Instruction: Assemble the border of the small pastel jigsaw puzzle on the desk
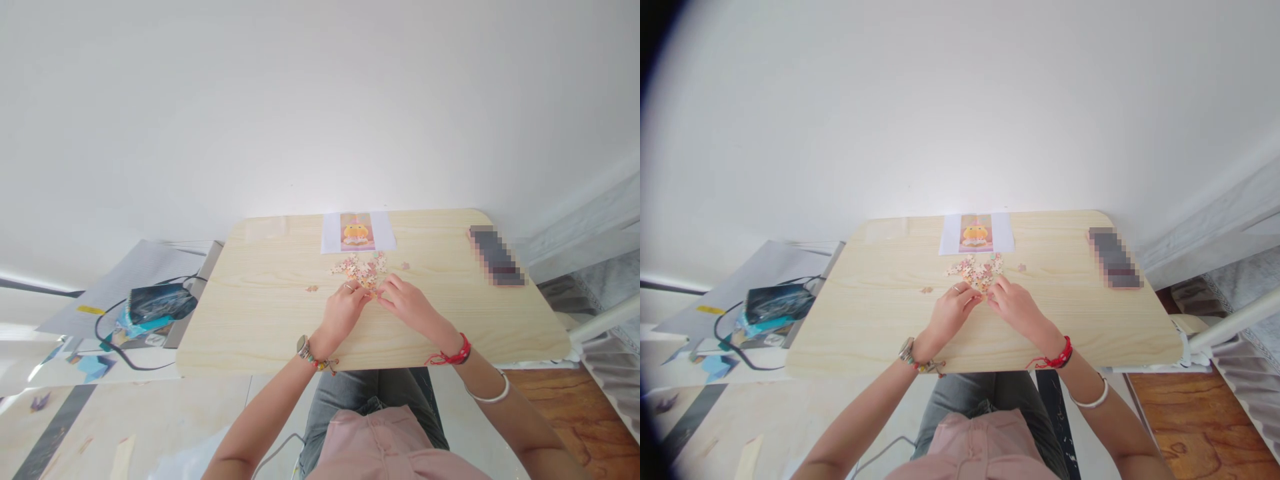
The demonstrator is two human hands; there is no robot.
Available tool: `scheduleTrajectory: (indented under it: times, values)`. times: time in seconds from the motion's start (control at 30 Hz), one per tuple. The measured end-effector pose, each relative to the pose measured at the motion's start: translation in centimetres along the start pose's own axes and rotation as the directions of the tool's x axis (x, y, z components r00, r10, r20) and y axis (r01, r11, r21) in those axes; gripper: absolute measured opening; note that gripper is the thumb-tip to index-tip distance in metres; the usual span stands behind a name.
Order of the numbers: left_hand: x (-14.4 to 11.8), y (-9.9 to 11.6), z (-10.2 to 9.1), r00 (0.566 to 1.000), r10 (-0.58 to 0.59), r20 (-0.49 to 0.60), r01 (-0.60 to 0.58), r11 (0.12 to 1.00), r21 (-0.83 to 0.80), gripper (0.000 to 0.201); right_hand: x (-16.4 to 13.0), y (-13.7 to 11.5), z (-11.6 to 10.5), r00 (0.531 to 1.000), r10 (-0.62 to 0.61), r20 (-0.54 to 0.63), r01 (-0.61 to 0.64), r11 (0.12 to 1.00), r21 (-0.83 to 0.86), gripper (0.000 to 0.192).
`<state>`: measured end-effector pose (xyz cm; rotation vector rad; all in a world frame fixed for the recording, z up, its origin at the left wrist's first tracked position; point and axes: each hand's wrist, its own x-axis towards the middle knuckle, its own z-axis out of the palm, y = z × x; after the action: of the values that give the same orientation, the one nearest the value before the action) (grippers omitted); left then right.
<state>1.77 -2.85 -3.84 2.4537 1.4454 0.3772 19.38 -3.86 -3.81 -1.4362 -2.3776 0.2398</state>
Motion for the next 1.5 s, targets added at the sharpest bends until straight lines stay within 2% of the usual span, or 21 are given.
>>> scheduleTrajectory:
  times: [0.1, 0.3, 0.43, 0.53, 0.63, 0.73, 0.87, 0.97, 1.1, 1.33, 1.5]
  values:
    - [1.8, 0.9, 0.3, 0.995, 0.075, 0.06, -0.079, 0.994, 0.076, 0.023, -0.5, 1.6, -0.7, 1.0, 0.021, -0.02, -0.02, 0.999, 0.034, 0.01]
    - [7.3, 4.3, 1.6, 0.979, 0.184, 0.083, -0.192, 0.977, 0.097, 0.023, -1.1, 7.2, -2.6, 0.997, 0.074, -0.031, -0.072, 0.996, 0.059, 0.012]
    - [9.2, 5.9, 2.6, 0.981, 0.167, 0.097, -0.178, 0.977, 0.115, 0.022, -0.5, 10.0, -2.1, 0.998, 0.054, 0.023, -0.055, 0.996, 0.067, 0.013]
    - [9.0, 5.9, 2.7, 0.989, 0.111, 0.101, -0.124, 0.983, 0.136, 0.02, -0.2, 10.7, -1.4, 0.999, 0.049, 0.015, -0.05, 0.996, 0.077, 0.012]
    - [7.1, 4.6, 1.8, 0.994, 0.04, 0.101, -0.055, 0.987, 0.152, 0.017, -0.8, 10.2, -1.0, 0.994, 0.092, -0.058, -0.084, 0.988, 0.126, 0.016]
    - [3.9, 2.4, 0.2, 0.994, -0.02, 0.106, 0.003, 0.987, 0.159, 0.017, -2.0, 8.4, -0.5, 0.989, 0.109, -0.098, -0.089, 0.978, 0.191, 0.017]
    - [-0.2, -0.1, -0.9, 0.99, -0.098, 0.097, 0.084, 0.987, 0.136, 0.019, -2.5, 4.5, 0.9, 0.997, 0.061, -0.042, -0.049, 0.971, 0.233, 0.014]
    - [-1.7, -0.8, -0.6, 0.988, -0.104, 0.111, 0.093, 0.991, 0.095, 0.02, -1.7, 2.2, 2.1, 0.994, 0.108, -0.006, -0.105, 0.98, 0.171, 0.014]
    - [-1.5, -0.5, 0.1, 0.987, -0.107, 0.117, 0.098, 0.992, 0.08, 0.021, -0.4, 1.0, 3.0, 0.987, 0.157, -0.027, -0.153, 0.982, 0.11, 0.013]
    - [0.8, -0.2, 0.7, 0.991, -0.052, 0.127, 0.045, 0.997, 0.062, 0.021, -0.2, 0.0, 3.7, 0.973, 0.224, -0.058, -0.224, 0.975, 0.01, 0.012]
    - [1.3, -0.5, 1.4, 0.994, 0.024, 0.11, -0.025, 1.0, 0.01, 0.022, -0.8, 0.4, 3.3, 0.987, 0.152, -0.049, -0.148, 0.987, 0.063, 0.011]
